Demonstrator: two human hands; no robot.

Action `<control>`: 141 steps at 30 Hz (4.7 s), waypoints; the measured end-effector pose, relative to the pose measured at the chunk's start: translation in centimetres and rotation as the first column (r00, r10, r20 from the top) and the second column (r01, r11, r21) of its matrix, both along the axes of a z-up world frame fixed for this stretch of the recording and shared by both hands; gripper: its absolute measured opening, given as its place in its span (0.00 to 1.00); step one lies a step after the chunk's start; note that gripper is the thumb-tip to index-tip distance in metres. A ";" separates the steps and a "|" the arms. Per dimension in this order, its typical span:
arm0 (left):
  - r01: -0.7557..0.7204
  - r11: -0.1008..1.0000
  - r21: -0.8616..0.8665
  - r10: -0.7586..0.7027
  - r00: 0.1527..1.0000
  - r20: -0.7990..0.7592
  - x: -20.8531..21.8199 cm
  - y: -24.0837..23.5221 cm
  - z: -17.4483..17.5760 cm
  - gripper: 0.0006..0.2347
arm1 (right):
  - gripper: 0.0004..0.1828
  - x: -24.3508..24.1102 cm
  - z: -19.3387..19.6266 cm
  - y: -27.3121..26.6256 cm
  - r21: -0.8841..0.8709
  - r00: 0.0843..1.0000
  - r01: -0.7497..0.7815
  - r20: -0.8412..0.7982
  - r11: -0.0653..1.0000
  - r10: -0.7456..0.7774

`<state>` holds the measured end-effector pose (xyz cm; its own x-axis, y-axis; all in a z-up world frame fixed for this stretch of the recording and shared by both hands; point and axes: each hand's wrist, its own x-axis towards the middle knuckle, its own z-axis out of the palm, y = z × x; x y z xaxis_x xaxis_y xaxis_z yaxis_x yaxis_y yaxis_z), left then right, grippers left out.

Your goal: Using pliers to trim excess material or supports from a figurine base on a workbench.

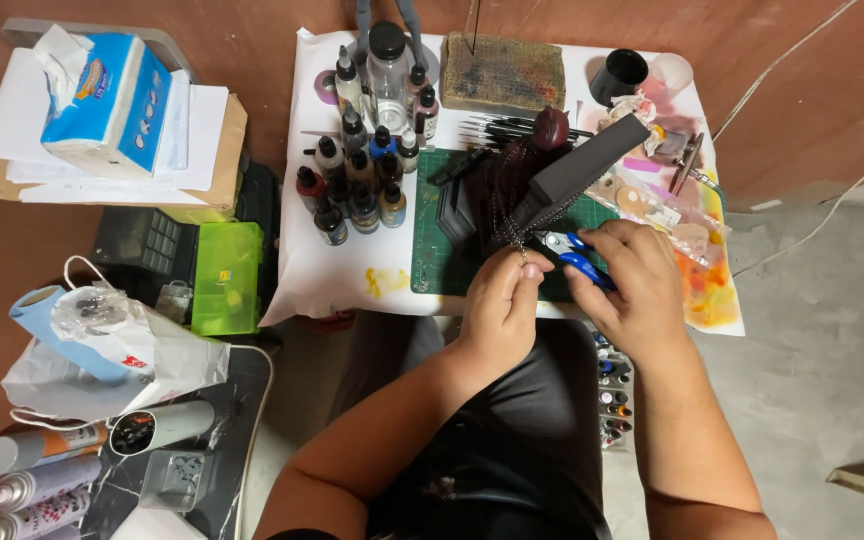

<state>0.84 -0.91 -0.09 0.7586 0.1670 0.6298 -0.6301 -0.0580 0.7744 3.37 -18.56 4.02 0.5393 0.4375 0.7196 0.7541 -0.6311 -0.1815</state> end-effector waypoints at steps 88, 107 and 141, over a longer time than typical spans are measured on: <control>-0.111 0.973 0.202 0.106 0.994 0.034 0.0 0.1 1.9 0.08 | 0.16 3.8 0.4 -1.4 -0.194 0.887 -0.120 0.419 0.974 0.193; -0.630 0.607 0.484 0.410 0.770 0.488 0.7 1.1 0.0 0.08 | 0.15 5.6 -1.1 -2.2 -0.182 0.869 -0.193 0.425 0.964 0.254; -0.600 0.536 0.594 -0.169 0.613 0.771 2.4 6.2 6.6 0.10 | 0.16 5.3 -3.6 -0.5 0.098 0.902 -0.213 0.403 0.972 0.157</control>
